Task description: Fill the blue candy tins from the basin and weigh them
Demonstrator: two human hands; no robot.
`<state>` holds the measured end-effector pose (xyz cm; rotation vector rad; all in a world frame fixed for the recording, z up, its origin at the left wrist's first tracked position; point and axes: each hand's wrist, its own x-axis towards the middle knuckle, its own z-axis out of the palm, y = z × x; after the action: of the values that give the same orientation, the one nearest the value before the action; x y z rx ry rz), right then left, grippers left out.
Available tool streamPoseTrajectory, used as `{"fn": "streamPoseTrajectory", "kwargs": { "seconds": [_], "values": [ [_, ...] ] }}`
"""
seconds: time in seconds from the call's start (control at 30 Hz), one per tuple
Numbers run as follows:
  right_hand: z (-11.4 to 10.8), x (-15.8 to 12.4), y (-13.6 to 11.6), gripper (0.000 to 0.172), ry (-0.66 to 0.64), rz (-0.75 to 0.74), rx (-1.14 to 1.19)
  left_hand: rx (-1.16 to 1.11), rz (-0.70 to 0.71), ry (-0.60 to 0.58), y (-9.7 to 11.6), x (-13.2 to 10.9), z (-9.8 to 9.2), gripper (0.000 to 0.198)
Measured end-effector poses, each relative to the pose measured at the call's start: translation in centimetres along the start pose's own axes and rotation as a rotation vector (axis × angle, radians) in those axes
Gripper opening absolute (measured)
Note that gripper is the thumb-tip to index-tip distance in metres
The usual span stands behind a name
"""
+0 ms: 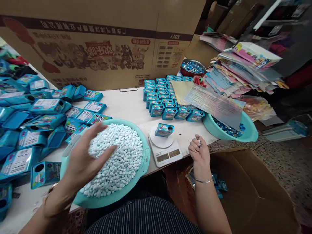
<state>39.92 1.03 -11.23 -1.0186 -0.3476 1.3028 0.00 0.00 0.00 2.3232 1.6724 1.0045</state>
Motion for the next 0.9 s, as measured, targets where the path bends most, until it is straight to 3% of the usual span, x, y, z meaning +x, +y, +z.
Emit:
{"fn": "streamPoseTrajectory", "kwargs": {
  "seconds": [0.1,0.2,0.3,0.43,0.5,0.63,0.77,0.9],
  "values": [
    [0.2,-1.8,1.2,0.024,0.065,-0.012,-0.047,-0.034,0.251,-0.332,3.0,4.8,4.4,0.065],
    [-0.2,-4.2,2.5,0.039,0.133,-0.032,-0.186,0.076,0.395,-0.571,6.2,8.8,9.8,0.069],
    [-1.6,-6.8,3.7,0.048,0.149,-0.069,-0.45,0.211,0.457,-0.635,8.0,10.3,14.1,0.067],
    [-3.4,-9.4,4.9,0.043,0.035,-0.175,-0.945,0.269,0.436,-0.648,8.1,10.2,16.8,0.038],
    [-3.7,-10.0,5.2,0.04,-0.079,-0.246,-1.139,0.265,0.391,-0.666,7.9,10.2,17.1,0.026],
    [-3.5,-10.2,5.6,0.043,-0.313,-0.332,-1.443,0.209,0.309,-0.623,7.3,10.8,16.0,0.026],
    [-3.0,-9.8,5.7,0.046,-0.461,-0.342,-1.749,0.17,0.21,-0.477,6.6,11.8,12.7,0.036],
    [-2.4,-9.5,6.0,0.048,-0.531,-0.34,-1.905,0.166,0.143,-0.32,5.4,11.7,8.7,0.052]
  ]
}}
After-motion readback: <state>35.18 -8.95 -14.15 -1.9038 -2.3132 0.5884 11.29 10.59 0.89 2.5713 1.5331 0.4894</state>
